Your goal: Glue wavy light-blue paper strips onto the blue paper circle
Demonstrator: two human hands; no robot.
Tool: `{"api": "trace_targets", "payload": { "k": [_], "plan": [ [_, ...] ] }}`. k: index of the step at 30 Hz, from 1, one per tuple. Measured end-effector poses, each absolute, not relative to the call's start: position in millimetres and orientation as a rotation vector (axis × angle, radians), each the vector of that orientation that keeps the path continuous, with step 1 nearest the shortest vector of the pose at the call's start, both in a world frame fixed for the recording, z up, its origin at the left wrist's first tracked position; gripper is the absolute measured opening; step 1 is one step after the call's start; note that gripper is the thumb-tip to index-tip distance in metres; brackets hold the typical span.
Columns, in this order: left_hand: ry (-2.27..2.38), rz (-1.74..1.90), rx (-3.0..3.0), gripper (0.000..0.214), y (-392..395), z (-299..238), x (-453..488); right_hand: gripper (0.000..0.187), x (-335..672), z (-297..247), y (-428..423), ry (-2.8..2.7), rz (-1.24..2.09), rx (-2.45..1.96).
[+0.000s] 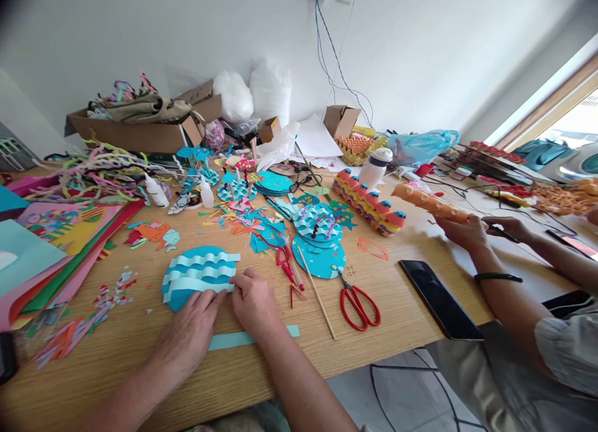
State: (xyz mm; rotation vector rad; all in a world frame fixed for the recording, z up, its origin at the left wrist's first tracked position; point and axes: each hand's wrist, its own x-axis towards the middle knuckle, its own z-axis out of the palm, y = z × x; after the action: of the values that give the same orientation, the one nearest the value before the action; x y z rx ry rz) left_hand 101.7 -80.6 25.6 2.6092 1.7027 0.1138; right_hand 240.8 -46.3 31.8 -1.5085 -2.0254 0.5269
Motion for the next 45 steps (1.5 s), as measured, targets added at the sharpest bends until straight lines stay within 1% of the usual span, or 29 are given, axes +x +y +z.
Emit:
{"api": "trace_targets", "payload": {
  "k": [4, 10, 13, 15, 18, 20, 22, 24, 27, 31, 35, 38, 41, 43, 44, 45],
  "plan": [
    [1.692, 0.066, 2.582, 0.048, -80.8, 28.9, 103.0, 0.029, 243.4, 32.0, -46.8, -1.971, 0.496, -1.514],
    [1.705, 0.065, 2.593, 0.048, -80.0, 26.6, 102.6, 0.030, 236.5, 30.8, -48.8, -2.115, 0.518, -1.564],
    [1.705, 0.069, 2.611, 0.048, -79.0, 24.7, 102.2, 0.029, 239.6, 36.3, -47.2, -2.099, 0.491, -1.557],
    [1.715, 0.088, 2.624, 0.050, -79.1, 23.0, 102.1, 0.026, 252.6, 44.2, -46.3, -2.022, 0.418, -1.587],
    [1.700, 0.129, 2.628, 0.056, -84.3, 22.0, 100.1, 0.019, 289.9, 56.7, -49.6, -1.889, 0.186, -1.816],
    [1.603, 0.241, 2.637, 0.056, -91.8, 24.3, 94.7, 0.016, 318.4, 60.2, -56.1, -1.846, 0.104, -2.082],
    [1.451, 0.456, 2.646, 0.051, -99.5, 29.1, 84.3, 0.015, 340.5, 57.7, -64.3, -1.846, 0.049, -2.287],
    [1.375, 0.718, 2.627, 0.039, -103.2, 35.0, 68.8, 0.014, 351.9, 50.9, -71.4, -1.855, 0.052, -2.382],
    [1.565, 1.022, 2.541, 0.021, -96.6, 43.3, 41.4, 0.017, 353.5, 39.4, -75.9, -1.873, 0.059, -2.409],
    [1.687, 1.145, 2.490, 0.016, -79.1, 52.4, 13.2, 0.023, 355.6, 35.0, -79.3, -1.859, -0.001, -2.298],
    [1.669, 1.278, 2.325, 0.015, -79.5, 64.6, 7.3, 0.023, 364.3, 51.8, -104.7, -1.636, -0.096, -1.966],
    [1.542, 1.297, 1.931, 0.014, -92.6, 77.3, 22.5, 0.018, 352.1, 75.3, -133.2, -1.506, 0.096, -1.605],
    [1.236, 1.067, 1.299, 0.023, -108.3, 88.0, 52.9, 0.014, 316.7, 97.6, -149.5, -1.592, 0.478, -1.339],
    [0.979, 0.848, 0.960, 0.036, -116.5, 90.6, 74.7, 0.020, 289.2, 106.8, -150.0, -1.789, 0.705, -1.148],
    [0.885, 0.790, 0.852, 0.041, -119.3, 90.3, 83.8, 0.022, 277.0, 109.3, -148.3, -1.843, 0.754, -1.083],
    [0.806, 0.747, 0.763, 0.041, -121.2, 89.3, 91.1, 0.024, 266.9, 110.6, -146.1, -1.873, 0.809, -1.038]
  ]
}}
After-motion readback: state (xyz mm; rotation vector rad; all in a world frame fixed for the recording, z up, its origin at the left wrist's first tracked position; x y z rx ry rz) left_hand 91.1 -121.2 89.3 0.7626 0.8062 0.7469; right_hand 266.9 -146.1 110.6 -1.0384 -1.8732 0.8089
